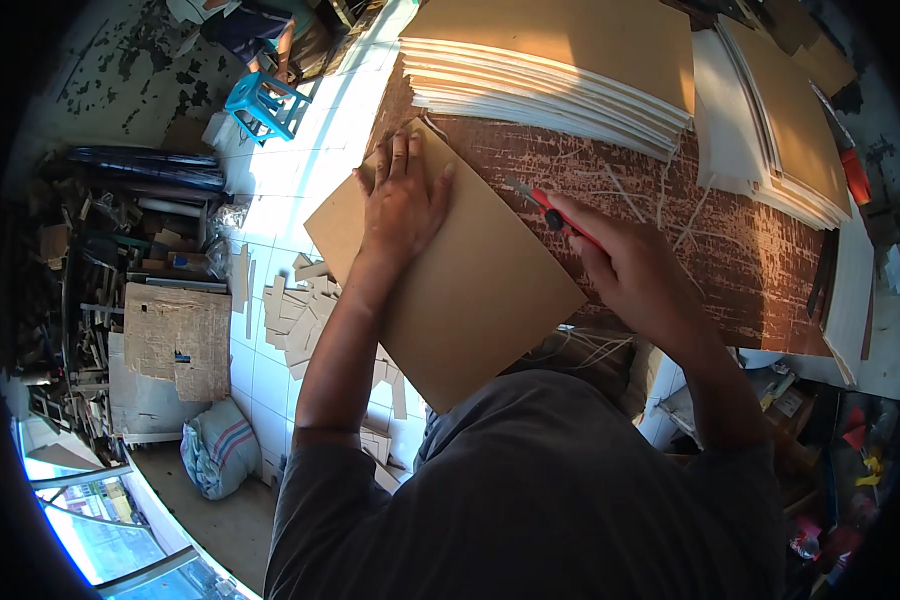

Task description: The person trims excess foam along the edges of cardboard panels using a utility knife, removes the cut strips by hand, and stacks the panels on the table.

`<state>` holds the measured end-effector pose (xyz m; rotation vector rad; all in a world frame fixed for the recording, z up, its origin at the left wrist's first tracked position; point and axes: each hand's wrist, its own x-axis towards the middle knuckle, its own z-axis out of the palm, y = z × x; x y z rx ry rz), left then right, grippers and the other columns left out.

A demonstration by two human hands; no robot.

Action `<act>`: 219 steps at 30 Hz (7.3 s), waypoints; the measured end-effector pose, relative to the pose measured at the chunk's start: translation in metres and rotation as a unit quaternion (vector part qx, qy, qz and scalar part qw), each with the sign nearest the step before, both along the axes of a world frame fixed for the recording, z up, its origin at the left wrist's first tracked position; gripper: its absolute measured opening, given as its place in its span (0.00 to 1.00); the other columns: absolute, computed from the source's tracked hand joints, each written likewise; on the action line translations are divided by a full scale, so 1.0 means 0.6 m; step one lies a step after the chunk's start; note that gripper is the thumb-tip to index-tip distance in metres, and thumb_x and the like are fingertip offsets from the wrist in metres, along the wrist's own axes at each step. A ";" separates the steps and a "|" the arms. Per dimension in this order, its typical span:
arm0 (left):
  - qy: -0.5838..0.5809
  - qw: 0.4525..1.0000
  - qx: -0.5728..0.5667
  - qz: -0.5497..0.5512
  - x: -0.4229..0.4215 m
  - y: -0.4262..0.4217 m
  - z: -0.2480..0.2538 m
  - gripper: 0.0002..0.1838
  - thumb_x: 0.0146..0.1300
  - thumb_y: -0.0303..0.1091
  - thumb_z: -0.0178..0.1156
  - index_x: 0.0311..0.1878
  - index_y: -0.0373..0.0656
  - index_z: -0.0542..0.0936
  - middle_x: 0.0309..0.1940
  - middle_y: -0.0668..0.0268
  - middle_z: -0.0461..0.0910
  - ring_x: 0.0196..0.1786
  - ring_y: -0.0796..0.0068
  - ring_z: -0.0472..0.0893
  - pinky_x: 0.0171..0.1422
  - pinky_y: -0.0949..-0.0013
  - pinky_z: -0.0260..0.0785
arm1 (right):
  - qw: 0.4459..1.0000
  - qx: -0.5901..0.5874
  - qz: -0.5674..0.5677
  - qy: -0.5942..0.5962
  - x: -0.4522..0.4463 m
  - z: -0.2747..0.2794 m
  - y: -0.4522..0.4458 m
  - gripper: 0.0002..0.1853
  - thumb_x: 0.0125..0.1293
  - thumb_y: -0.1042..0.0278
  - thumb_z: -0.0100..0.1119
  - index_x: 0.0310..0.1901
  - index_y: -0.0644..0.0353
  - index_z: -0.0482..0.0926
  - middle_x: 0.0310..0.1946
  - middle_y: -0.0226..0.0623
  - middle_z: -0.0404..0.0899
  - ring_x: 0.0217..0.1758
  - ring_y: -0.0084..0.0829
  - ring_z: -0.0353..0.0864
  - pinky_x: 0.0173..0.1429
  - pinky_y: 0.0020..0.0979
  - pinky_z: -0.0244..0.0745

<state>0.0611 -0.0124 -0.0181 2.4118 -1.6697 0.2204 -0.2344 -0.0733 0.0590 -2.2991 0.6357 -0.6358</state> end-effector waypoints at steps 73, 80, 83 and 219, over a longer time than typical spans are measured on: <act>0.765 0.591 -0.245 0.068 0.190 0.474 -0.066 0.24 0.68 0.40 0.71 0.58 0.32 0.78 0.36 0.61 0.87 0.30 0.74 0.87 0.33 0.73 0.81 | 0.941 0.228 -0.225 -0.112 -0.125 -0.112 0.008 0.20 0.79 0.66 0.61 0.68 0.63 0.79 0.34 0.28 0.80 0.32 0.17 0.77 0.38 0.24 0.73; 0.786 0.593 -0.150 0.092 0.154 0.484 -0.085 0.32 0.64 0.43 0.70 0.59 0.22 0.74 0.30 0.45 0.86 0.27 0.53 0.89 0.25 0.65 0.80 | 0.941 0.224 -0.224 -0.116 -0.123 -0.112 0.008 0.20 0.79 0.65 0.60 0.68 0.63 0.79 0.35 0.28 0.79 0.32 0.17 0.76 0.39 0.24 0.73; 0.783 0.605 -0.114 0.084 0.124 0.464 -0.094 0.37 0.62 0.48 0.70 0.59 0.20 0.73 0.32 0.41 0.86 0.29 0.48 0.89 0.23 0.64 0.78 | 0.943 0.221 -0.224 -0.111 -0.125 -0.111 0.007 0.20 0.79 0.65 0.60 0.68 0.63 0.79 0.35 0.28 0.79 0.32 0.17 0.76 0.39 0.24 0.73; 0.505 0.727 -0.461 -0.054 0.135 0.360 0.084 0.24 0.73 0.32 0.64 0.69 0.41 0.72 0.59 0.65 0.79 0.61 0.71 0.77 0.68 0.65 0.68 | 0.905 0.189 -0.301 -0.234 -0.111 -0.097 0.038 0.22 0.79 0.62 0.60 0.70 0.60 0.76 0.41 0.29 0.80 0.33 0.13 0.75 0.31 0.20 0.70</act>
